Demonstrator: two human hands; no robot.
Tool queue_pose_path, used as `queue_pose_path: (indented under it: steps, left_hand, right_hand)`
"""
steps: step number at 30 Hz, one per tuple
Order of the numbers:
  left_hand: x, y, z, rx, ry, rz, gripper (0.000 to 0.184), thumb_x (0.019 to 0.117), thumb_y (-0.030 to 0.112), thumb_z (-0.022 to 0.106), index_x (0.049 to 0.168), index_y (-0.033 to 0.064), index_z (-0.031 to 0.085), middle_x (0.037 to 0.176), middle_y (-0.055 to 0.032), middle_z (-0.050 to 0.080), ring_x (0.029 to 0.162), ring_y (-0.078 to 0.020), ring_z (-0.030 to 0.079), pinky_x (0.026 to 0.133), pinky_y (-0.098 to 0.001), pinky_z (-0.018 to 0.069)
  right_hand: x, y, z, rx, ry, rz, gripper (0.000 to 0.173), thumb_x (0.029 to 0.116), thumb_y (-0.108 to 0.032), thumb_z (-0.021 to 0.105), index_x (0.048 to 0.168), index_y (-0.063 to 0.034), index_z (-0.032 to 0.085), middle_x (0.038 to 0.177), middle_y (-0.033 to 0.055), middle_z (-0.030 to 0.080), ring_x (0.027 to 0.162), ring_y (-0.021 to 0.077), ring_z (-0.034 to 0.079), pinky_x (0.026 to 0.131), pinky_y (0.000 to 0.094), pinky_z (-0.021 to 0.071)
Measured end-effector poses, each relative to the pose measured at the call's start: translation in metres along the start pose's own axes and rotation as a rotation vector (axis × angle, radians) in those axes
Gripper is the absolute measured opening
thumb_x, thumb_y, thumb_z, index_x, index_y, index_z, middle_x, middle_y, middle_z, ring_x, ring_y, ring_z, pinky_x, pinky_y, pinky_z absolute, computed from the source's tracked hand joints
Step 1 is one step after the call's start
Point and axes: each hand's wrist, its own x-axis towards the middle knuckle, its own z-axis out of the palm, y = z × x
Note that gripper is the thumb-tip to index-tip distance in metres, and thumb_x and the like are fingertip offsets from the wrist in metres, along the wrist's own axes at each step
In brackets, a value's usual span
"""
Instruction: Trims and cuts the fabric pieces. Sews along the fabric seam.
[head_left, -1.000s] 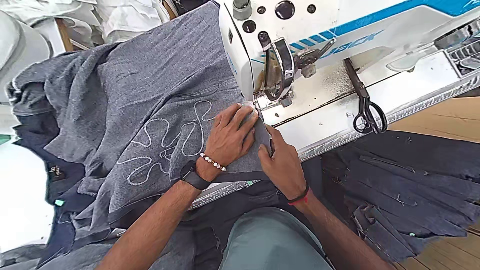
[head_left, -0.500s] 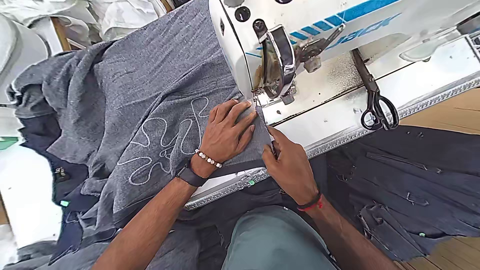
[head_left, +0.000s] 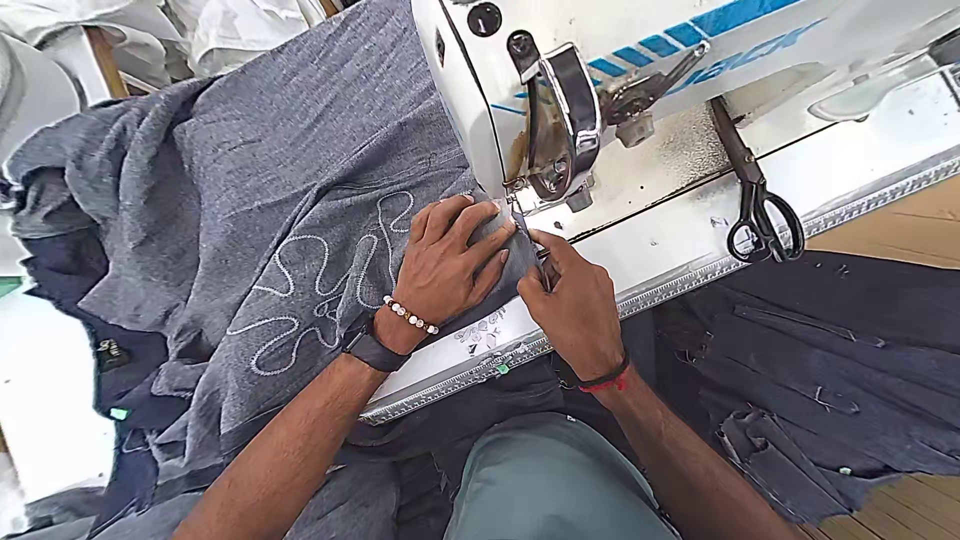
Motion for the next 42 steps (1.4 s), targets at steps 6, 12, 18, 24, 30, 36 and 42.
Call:
queue_pose_path:
  steps: [6, 12, 18, 24, 30, 36, 42]
  left_hand:
    - [0.007, 0.002, 0.0, 0.011, 0.045, 0.063, 0.033, 0.1027, 0.037, 0.053, 0.121, 0.0229, 0.076, 0.133, -0.0082, 0.064, 0.13, -0.0324, 0.051, 0.112, -0.0514, 0.0326]
    - [0.009, 0.005, -0.006, -0.027, 0.01, 0.067, 0.031, 0.1027, 0.029, 0.052, 0.117, 0.0171, 0.077, 0.134, -0.0093, 0.065, 0.129, -0.0322, 0.054, 0.111, -0.049, 0.0379]
    - [0.002, -0.015, -0.006, -0.165, -0.07, 0.042, 0.037, 0.1034, 0.033, 0.048, 0.127, 0.0229, 0.074, 0.148, -0.0061, 0.057, 0.141, -0.0313, 0.046, 0.11, -0.0534, 0.0392]
    - [0.006, -0.026, -0.006, -0.126, -0.052, 0.181, 0.038, 0.1018, 0.032, 0.051, 0.134, 0.0293, 0.07, 0.146, -0.0067, 0.059, 0.138, -0.0301, 0.05, 0.112, -0.0505, 0.0398]
    - [0.029, 0.004, -0.009, -0.096, 0.013, 0.269, 0.021, 0.1017, 0.018, 0.06, 0.117, 0.0136, 0.073, 0.12, -0.008, 0.071, 0.113, -0.0263, 0.067, 0.093, -0.0415, 0.0566]
    - [0.049, 0.013, -0.003, 0.022, 0.159, 0.272, 0.026, 0.1, 0.011, 0.062, 0.125, 0.0141, 0.07, 0.098, -0.0072, 0.075, 0.088, -0.0264, 0.072, 0.071, -0.0403, 0.0566]
    - [0.045, 0.005, 0.002, 0.026, 0.2, 0.273, 0.022, 0.1003, 0.012, 0.062, 0.12, 0.0114, 0.072, 0.09, -0.0077, 0.074, 0.083, -0.0252, 0.071, 0.071, -0.0387, 0.0555]
  right_hand:
    - [0.018, -0.01, 0.003, -0.037, 0.113, -0.037, 0.029, 0.0881, -0.021, 0.069, 0.116, -0.0164, 0.071, 0.063, -0.0024, 0.059, 0.05, 0.016, 0.055, 0.045, 0.0383, 0.0428]
    - [0.032, -0.013, 0.014, -0.112, 0.194, -0.143, 0.023, 0.0894, -0.018, 0.069, 0.112, -0.0109, 0.067, 0.066, 0.0023, 0.059, 0.054, 0.0211, 0.057, 0.046, 0.0409, 0.0423]
    - [0.044, 0.003, -0.01, -0.117, -0.018, -0.227, 0.045, 0.0958, -0.049, 0.062, 0.109, -0.0062, 0.065, 0.063, 0.0074, 0.054, 0.05, 0.0256, 0.053, 0.043, 0.0446, 0.0418]
    - [0.04, 0.01, -0.039, -0.438, 0.19, -0.131, 0.042, 0.1008, -0.041, 0.055, 0.07, -0.0119, 0.059, 0.063, 0.0087, 0.057, 0.055, 0.0285, 0.059, 0.044, 0.0457, 0.0393]
    - [0.03, 0.024, -0.001, -0.331, 0.303, -0.168, 0.041, 0.0935, -0.052, 0.066, 0.109, -0.0144, 0.071, 0.098, 0.0077, 0.062, 0.097, 0.0312, 0.057, 0.078, 0.0498, 0.0436]
    - [0.029, 0.029, 0.005, -0.273, 0.357, -0.142, 0.027, 0.0949, -0.043, 0.067, 0.107, -0.0198, 0.074, 0.101, 0.0038, 0.064, 0.1, 0.0275, 0.057, 0.08, 0.0474, 0.0441]
    - [0.025, 0.036, 0.007, -0.137, 0.406, -0.253, 0.013, 0.0937, -0.032, 0.073, 0.102, -0.0246, 0.08, 0.091, -0.0026, 0.067, 0.092, 0.0215, 0.058, 0.081, 0.0448, 0.0417]
